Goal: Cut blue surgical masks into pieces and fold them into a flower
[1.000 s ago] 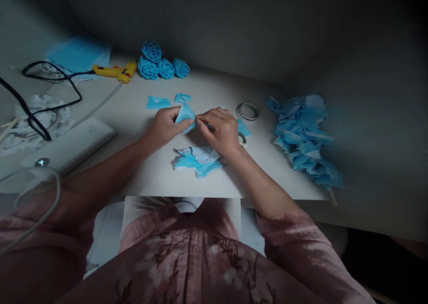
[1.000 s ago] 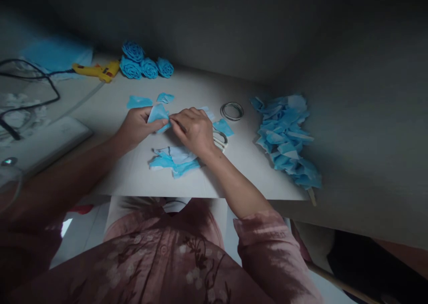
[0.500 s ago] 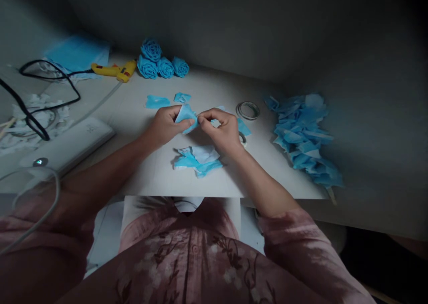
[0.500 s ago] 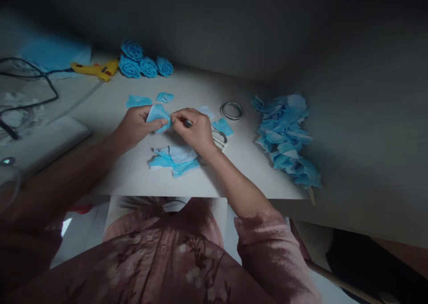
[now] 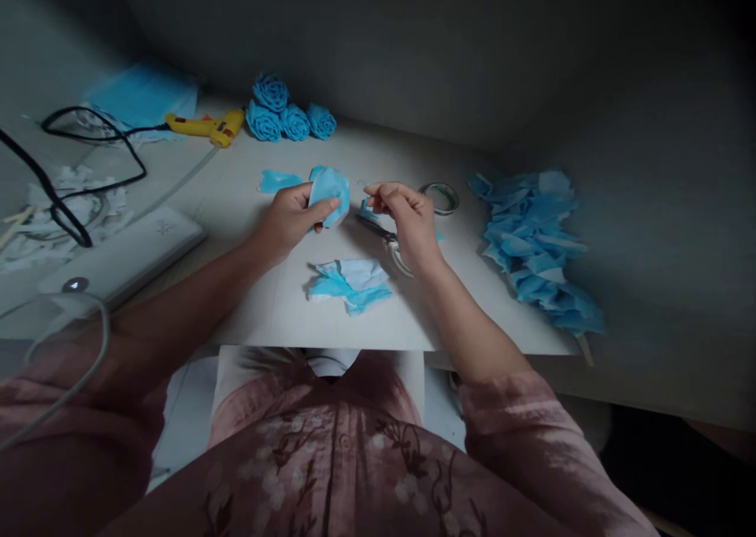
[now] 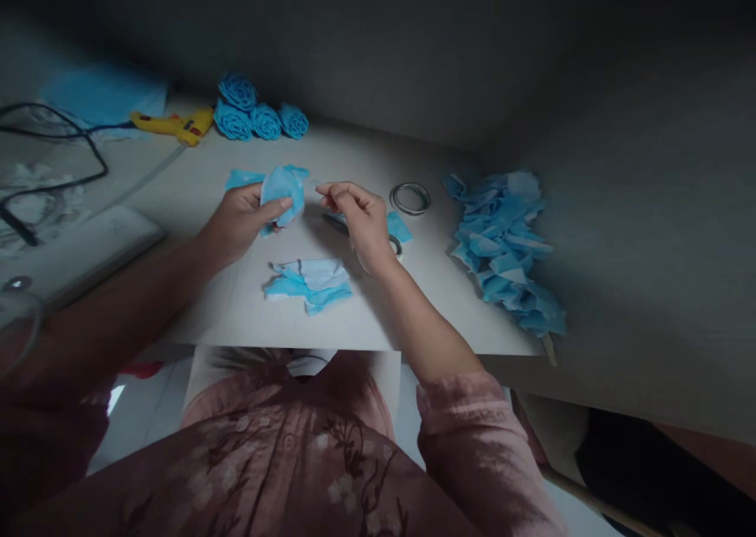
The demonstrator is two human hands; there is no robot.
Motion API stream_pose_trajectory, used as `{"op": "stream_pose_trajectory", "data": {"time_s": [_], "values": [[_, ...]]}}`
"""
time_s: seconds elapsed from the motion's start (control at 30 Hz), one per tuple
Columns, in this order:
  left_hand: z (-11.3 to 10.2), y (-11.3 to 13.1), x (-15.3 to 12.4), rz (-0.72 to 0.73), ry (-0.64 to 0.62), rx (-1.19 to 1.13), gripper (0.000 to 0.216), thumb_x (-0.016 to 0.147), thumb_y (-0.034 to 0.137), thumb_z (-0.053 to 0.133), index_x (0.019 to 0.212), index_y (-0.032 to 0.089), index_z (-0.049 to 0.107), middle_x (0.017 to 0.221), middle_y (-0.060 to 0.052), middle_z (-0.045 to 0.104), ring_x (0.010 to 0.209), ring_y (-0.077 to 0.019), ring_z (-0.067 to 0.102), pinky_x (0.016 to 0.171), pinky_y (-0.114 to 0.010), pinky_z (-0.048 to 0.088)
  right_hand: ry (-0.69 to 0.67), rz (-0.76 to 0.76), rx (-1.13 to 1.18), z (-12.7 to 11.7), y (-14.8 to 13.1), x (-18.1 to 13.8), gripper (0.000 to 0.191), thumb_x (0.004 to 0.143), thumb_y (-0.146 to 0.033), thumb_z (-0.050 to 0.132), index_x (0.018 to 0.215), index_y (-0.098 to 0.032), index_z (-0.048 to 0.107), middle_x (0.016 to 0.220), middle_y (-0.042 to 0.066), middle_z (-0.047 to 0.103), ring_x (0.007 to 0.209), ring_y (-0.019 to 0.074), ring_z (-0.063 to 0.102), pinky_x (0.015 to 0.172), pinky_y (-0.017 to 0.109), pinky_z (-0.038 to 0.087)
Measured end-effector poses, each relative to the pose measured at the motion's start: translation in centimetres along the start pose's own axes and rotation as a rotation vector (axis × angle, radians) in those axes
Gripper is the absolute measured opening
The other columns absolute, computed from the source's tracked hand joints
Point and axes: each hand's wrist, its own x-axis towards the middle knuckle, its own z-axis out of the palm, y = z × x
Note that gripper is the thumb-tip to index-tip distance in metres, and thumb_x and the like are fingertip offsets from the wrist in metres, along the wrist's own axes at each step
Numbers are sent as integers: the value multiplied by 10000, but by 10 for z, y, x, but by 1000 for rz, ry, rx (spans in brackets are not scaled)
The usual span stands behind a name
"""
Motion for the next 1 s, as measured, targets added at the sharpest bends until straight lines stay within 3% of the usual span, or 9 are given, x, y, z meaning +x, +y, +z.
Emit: {"op": "stream_pose_trajectory", "data": {"time_s": [0.1,0.27,0.43,0.57,0.83,1.0], "values": [[1,-2,2,-61,-20,-123,238,802,399,744,758,182,658,719,-39,673,613,-127,562,549,-247,452,-37,-11,-4,2,2,-2,497,940,-674,615,1120,-232,755,914,36,758,831,151,698,821,320,593],[2,-7,4,-85,-30,-237,327,848,500,712,958,193,735,991,-105,751,853,-196,668,632,-268,518,-114,-60,-90,7,16,-4,700,945,-705,600,1506,-297,506,1012,50,766,839,166,710,771,336,607],[4,-6,-1,-22,-100,-103,487,847,641,704,1033,195,761,1073,-94,767,1047,-243,689,905,-353,563,-186,-119,-107,17,22,-7,895,915,-667,679,1642,-317,292,1004,40,763,854,182,725,777,349,615],[5,-5,-4,35,-117,-47,526,837,674,711,1020,184,767,1094,-101,772,1130,-251,677,1040,-375,523,-187,-131,-138,21,17,-10,929,914,-567,737,1663,-319,246,908,6,741,818,186,715,777,359,616],[3,-6,2,-38,-135,-139,374,808,565,742,853,193,746,961,-88,759,876,-196,685,709,-272,564,-92,-114,-158,7,11,-3,834,961,-612,638,1650,-300,285,889,12,716,794,184,675,764,355,591],[1,-2,1,-31,-46,37,315,755,472,795,727,166,730,736,-59,732,666,-135,606,643,-252,495,-122,-130,-171,5,17,-1,854,944,-619,659,1656,-339,279,937,14,739,791,182,675,733,347,581]]}}
